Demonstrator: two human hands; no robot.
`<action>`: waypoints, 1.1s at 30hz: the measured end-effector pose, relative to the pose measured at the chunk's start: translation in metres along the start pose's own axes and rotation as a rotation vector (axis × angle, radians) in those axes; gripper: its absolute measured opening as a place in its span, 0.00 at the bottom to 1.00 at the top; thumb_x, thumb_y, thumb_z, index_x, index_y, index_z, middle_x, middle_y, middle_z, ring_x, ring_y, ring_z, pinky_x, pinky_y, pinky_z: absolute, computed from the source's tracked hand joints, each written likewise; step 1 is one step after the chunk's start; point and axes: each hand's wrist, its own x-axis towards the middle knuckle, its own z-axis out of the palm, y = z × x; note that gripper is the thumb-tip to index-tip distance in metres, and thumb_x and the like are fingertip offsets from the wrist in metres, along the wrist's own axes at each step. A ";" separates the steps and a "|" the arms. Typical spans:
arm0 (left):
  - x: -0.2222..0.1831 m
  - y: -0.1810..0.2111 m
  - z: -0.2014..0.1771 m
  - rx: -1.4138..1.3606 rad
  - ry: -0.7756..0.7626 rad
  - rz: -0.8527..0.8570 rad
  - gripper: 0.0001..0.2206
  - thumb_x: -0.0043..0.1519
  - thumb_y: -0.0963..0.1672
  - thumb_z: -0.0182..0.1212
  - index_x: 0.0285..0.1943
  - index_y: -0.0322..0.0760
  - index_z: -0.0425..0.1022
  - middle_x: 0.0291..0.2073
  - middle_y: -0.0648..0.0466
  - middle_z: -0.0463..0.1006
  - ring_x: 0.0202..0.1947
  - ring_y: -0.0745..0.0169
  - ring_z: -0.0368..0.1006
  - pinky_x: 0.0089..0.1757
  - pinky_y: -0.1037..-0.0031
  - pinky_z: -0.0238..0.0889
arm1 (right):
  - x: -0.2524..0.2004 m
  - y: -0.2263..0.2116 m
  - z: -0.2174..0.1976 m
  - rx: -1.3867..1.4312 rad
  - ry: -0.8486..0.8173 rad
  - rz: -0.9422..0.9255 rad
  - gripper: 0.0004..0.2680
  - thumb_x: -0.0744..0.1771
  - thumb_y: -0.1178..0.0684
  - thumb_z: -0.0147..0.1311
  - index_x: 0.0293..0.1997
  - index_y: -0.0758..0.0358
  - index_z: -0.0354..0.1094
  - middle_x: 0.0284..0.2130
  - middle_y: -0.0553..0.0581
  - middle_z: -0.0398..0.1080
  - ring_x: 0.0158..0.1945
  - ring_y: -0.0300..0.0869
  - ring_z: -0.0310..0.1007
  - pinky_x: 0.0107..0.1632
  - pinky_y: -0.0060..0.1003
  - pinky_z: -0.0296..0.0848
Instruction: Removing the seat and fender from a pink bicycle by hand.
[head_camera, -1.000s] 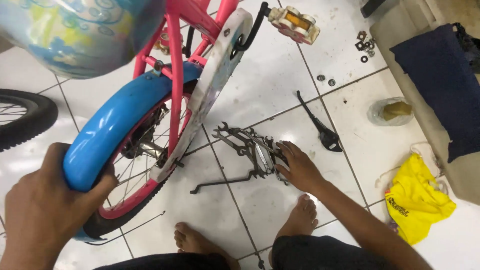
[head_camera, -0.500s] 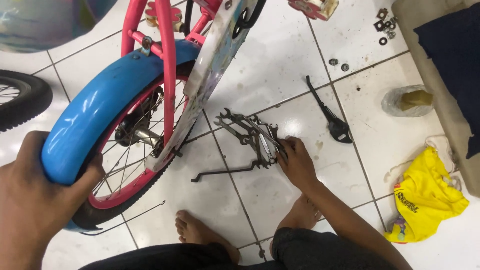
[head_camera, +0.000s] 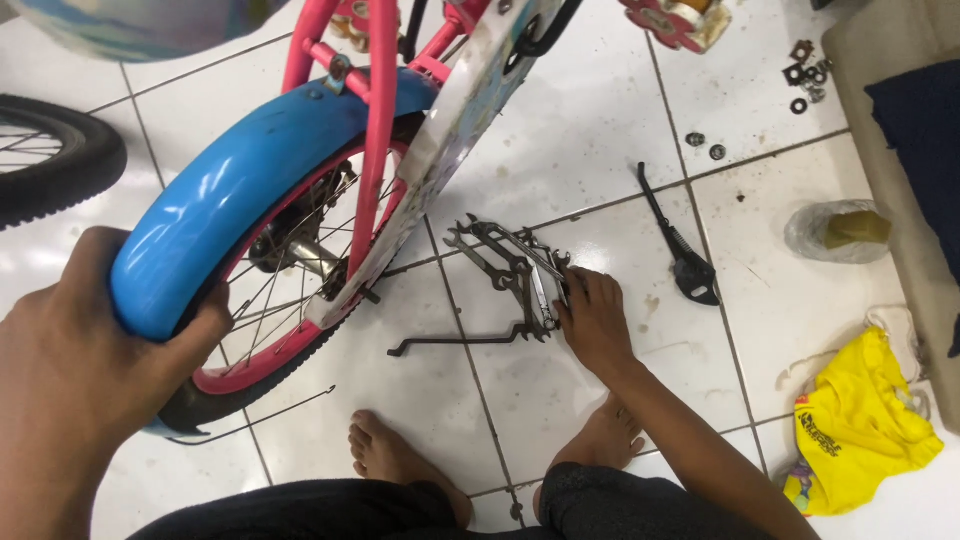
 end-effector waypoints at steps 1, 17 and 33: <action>-0.001 -0.002 0.001 0.001 0.000 -0.008 0.33 0.55 0.52 0.79 0.62 0.22 0.75 0.30 0.34 0.83 0.20 0.41 0.82 0.22 0.63 0.75 | 0.000 0.003 0.002 0.003 -0.002 -0.007 0.17 0.66 0.54 0.56 0.60 0.73 0.63 0.54 0.64 0.63 0.56 0.54 0.61 0.62 0.49 0.59; -0.001 0.000 0.000 -0.102 0.036 0.076 0.31 0.57 0.48 0.80 0.59 0.18 0.72 0.30 0.32 0.82 0.20 0.40 0.80 0.21 0.62 0.73 | -0.003 0.025 -0.020 0.090 -0.039 0.082 0.16 0.67 0.52 0.56 0.63 0.64 0.66 0.56 0.60 0.66 0.59 0.51 0.66 0.61 0.45 0.63; 0.000 -0.014 0.009 0.068 0.039 0.110 0.31 0.57 0.56 0.76 0.57 0.28 0.74 0.30 0.40 0.83 0.18 0.44 0.80 0.26 0.68 0.73 | -0.130 0.143 -0.047 -0.519 -0.925 0.749 0.15 0.65 0.43 0.43 0.38 0.56 0.80 0.38 0.56 0.81 0.42 0.51 0.81 0.43 0.45 0.74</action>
